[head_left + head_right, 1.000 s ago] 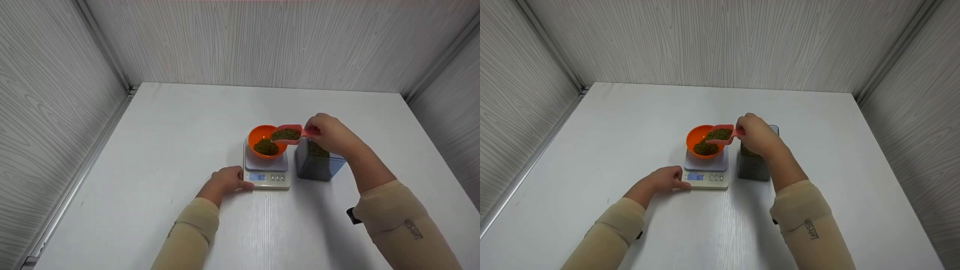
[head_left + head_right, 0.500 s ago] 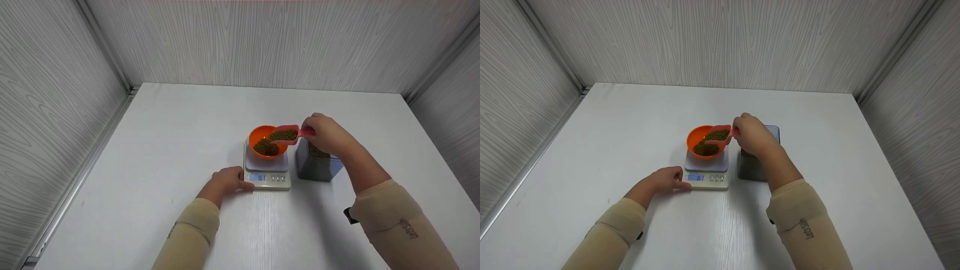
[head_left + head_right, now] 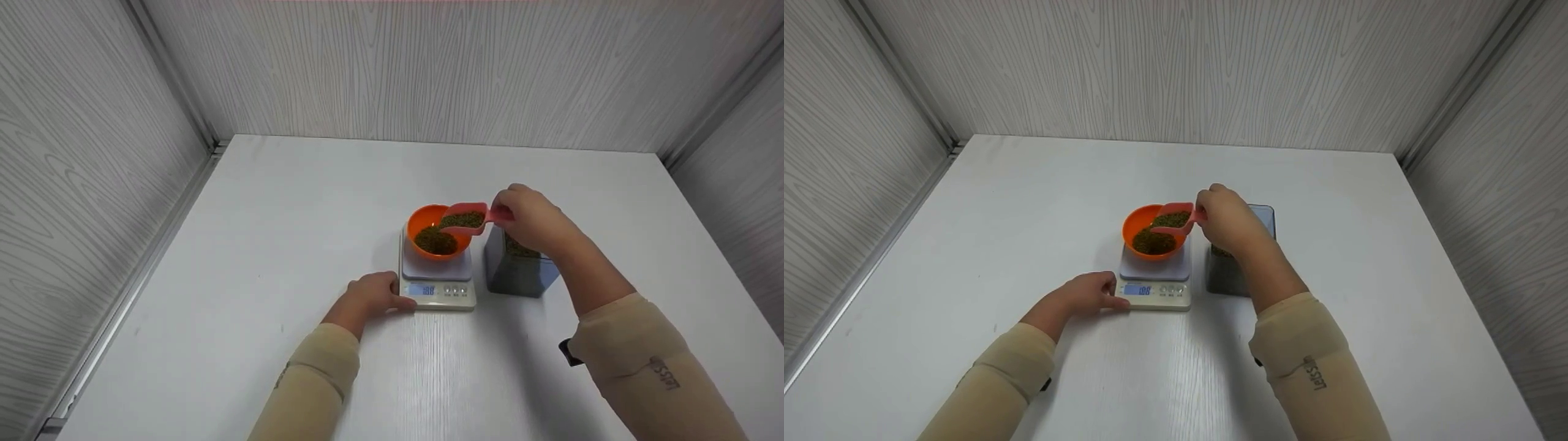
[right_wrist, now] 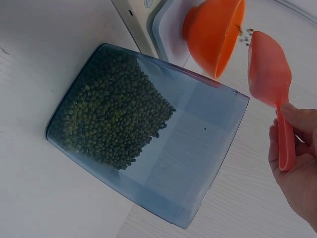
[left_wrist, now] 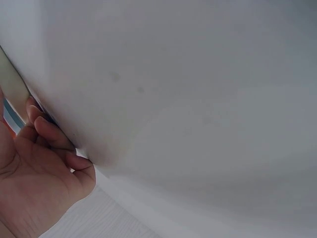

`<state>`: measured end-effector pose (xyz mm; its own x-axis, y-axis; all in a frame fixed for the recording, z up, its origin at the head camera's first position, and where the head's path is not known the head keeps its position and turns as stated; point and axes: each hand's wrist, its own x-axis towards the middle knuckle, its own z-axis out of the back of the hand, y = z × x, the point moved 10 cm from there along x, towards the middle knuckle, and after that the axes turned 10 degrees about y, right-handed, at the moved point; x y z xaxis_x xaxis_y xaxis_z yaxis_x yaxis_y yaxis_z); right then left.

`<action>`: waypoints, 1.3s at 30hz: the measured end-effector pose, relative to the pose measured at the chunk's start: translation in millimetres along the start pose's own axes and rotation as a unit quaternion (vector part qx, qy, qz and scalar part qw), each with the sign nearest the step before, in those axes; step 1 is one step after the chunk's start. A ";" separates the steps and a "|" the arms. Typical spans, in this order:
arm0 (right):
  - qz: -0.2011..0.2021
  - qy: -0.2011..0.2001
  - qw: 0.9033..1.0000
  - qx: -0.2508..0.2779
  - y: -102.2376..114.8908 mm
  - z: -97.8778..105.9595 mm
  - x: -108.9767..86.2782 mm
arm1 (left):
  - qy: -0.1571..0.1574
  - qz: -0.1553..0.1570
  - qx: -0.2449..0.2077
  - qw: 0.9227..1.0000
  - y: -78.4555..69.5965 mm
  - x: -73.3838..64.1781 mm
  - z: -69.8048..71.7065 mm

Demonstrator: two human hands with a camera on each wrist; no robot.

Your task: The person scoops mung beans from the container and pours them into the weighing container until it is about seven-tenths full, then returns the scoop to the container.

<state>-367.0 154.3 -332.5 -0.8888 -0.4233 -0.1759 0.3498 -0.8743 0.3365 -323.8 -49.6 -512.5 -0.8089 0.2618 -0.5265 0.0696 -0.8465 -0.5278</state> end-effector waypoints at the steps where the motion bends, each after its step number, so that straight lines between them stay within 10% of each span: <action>1: 0.000 -0.001 1.000 -0.002 0.4 -0.1 0.0 | -0.002 -0.001 0.000 1.000 -0.2 -0.4 0.2; 39: -0.018 -0.003 1.000 -0.003 -12.2 7.1 -6.6 | -0.011 -0.017 0.020 1.000 -2.9 2.7 2.5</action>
<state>-367.5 169.5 -328.9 -0.9027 -0.3897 -0.1826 0.3190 -0.8907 0.3239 -327.6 -47.6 -510.7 -0.8231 0.2806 -0.4937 0.0186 -0.8556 -0.5173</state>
